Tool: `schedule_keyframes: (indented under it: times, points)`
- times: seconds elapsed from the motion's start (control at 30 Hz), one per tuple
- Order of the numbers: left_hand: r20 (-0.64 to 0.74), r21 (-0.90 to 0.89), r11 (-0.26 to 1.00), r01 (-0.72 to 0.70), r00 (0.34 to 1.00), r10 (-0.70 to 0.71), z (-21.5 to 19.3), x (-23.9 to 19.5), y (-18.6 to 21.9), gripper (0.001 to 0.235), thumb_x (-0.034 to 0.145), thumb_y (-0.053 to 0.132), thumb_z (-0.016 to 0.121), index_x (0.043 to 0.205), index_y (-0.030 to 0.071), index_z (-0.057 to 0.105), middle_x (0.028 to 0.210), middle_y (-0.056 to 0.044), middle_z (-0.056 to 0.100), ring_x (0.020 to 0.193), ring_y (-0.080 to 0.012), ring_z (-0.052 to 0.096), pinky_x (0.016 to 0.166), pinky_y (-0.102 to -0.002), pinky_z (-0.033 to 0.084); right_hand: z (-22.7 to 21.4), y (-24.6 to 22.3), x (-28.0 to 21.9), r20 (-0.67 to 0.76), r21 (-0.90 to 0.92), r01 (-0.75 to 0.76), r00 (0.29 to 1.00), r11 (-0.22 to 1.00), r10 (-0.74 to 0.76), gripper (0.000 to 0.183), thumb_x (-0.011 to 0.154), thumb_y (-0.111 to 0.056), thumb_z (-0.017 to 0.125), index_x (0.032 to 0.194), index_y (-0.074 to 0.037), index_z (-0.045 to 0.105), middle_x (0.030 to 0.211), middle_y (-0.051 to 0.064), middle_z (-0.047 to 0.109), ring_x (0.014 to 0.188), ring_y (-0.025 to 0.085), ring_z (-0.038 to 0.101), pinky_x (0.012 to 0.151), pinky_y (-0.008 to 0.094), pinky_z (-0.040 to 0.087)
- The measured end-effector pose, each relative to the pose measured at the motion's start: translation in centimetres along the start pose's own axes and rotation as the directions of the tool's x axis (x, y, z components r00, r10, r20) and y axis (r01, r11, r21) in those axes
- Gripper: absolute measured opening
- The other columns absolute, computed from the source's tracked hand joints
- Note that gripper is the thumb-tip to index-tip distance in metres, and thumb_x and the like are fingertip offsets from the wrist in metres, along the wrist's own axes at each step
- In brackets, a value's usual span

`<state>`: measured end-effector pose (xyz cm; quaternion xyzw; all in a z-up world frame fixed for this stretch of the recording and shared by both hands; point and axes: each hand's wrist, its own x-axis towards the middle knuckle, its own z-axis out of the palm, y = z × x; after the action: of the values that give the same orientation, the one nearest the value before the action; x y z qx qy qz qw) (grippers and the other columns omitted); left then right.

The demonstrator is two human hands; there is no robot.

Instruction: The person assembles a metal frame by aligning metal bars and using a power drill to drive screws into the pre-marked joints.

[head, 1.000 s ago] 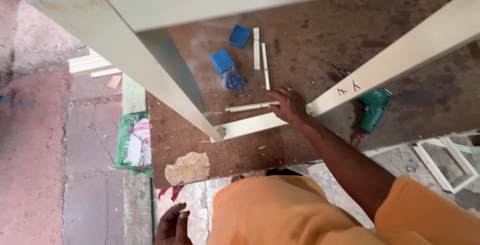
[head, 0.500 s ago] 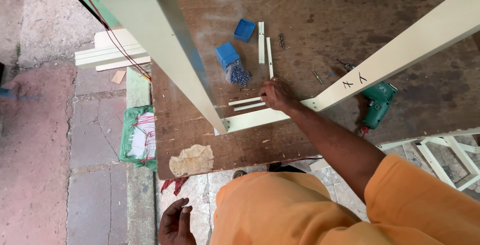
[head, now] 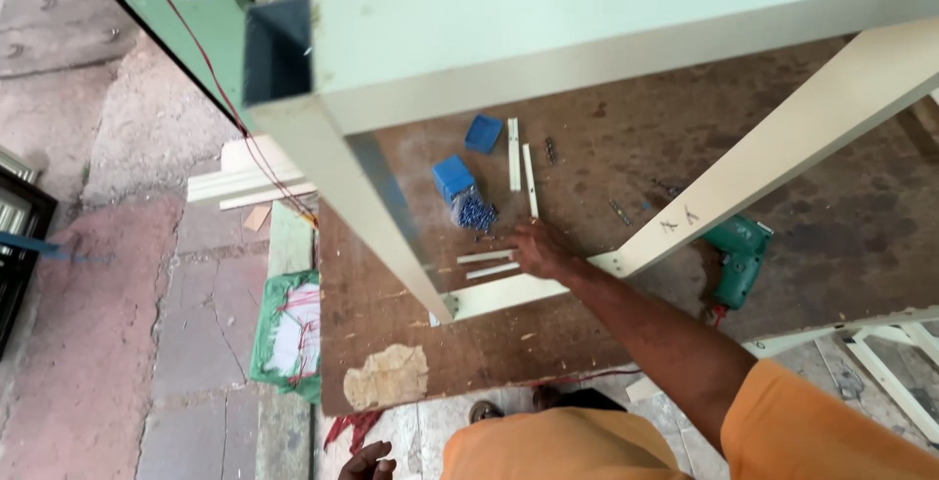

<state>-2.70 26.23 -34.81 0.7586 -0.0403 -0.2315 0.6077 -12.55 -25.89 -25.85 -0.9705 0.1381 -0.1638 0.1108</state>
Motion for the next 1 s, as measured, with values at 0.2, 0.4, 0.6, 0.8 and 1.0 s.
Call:
schedule_keyframes:
  times: [0.2,0.4,0.6,0.8,1.0]
  points:
    - [-0.003,-0.077,0.979,-0.187,0.982,0.187,4.2,-2.8,2.4,0.025,0.091,0.006,0.071,0.113,-0.003,0.066,0.104,-0.018,0.077,0.092,-0.022,0.074,0.087,-0.036,0.059,-1.5,-0.4,0.6,0.128,-0.015,-0.087,0.988,0.996,0.089,0.021,0.086,-0.02,0.072,0.105,-0.012,0.069,0.109,0.012,0.067,0.105,0.034,0.063,0.094,0.047,0.05]
    - [0.007,0.044,0.974,-0.224,0.975,0.224,9.7,-10.3,14.4,0.019,0.088,0.0,0.069,0.107,-0.002,0.071,0.102,-0.008,0.076,0.091,-0.0138,0.07,0.086,-0.029,0.056,-3.4,-2.6,-1.0,0.066,0.099,-0.137,0.989,0.986,0.131,0.023,0.088,-0.022,0.074,0.108,-0.012,0.071,0.109,0.01,0.068,0.106,0.034,0.063,0.095,0.047,0.049]
    - [0.15,-0.032,0.984,-0.174,0.973,0.177,15.6,-12.2,21.9,0.017,0.091,-0.001,0.066,0.107,0.0,0.07,0.092,-0.005,0.073,0.083,-0.0119,0.066,0.074,-0.027,0.055,-4.3,-4.1,-4.0,0.095,0.241,-0.098,0.992,0.966,0.077,0.019,0.085,-0.02,0.077,0.1,-0.009,0.075,0.108,0.01,0.069,0.107,0.033,0.062,0.096,0.046,0.048]
    - [0.327,0.19,0.829,-0.526,0.83,0.452,20.3,-8.1,24.3,0.024,0.083,0.001,0.067,0.106,0.006,0.071,0.103,-0.012,0.074,0.09,-0.0253,0.073,0.075,-0.034,0.059,-3.3,-4.8,-3.7,0.211,0.225,-0.14,0.973,0.964,0.092,0.021,0.084,-0.02,0.077,0.102,-0.01,0.077,0.105,0.009,0.069,0.109,0.031,0.063,0.099,0.044,0.05]
    - [0.449,0.425,0.561,-0.71,0.704,0.55,25.7,-1.0,23.9,0.029,0.082,0.007,0.069,0.111,0.006,0.068,0.114,-0.015,0.067,0.108,-0.0374,0.06,0.094,-0.046,0.05,-2.4,-3.9,-3.4,0.177,0.273,-0.156,0.978,0.949,0.11,0.026,0.078,-0.016,0.079,0.103,-0.008,0.079,0.114,0.015,0.069,0.106,0.038,0.061,0.093,0.048,0.049]
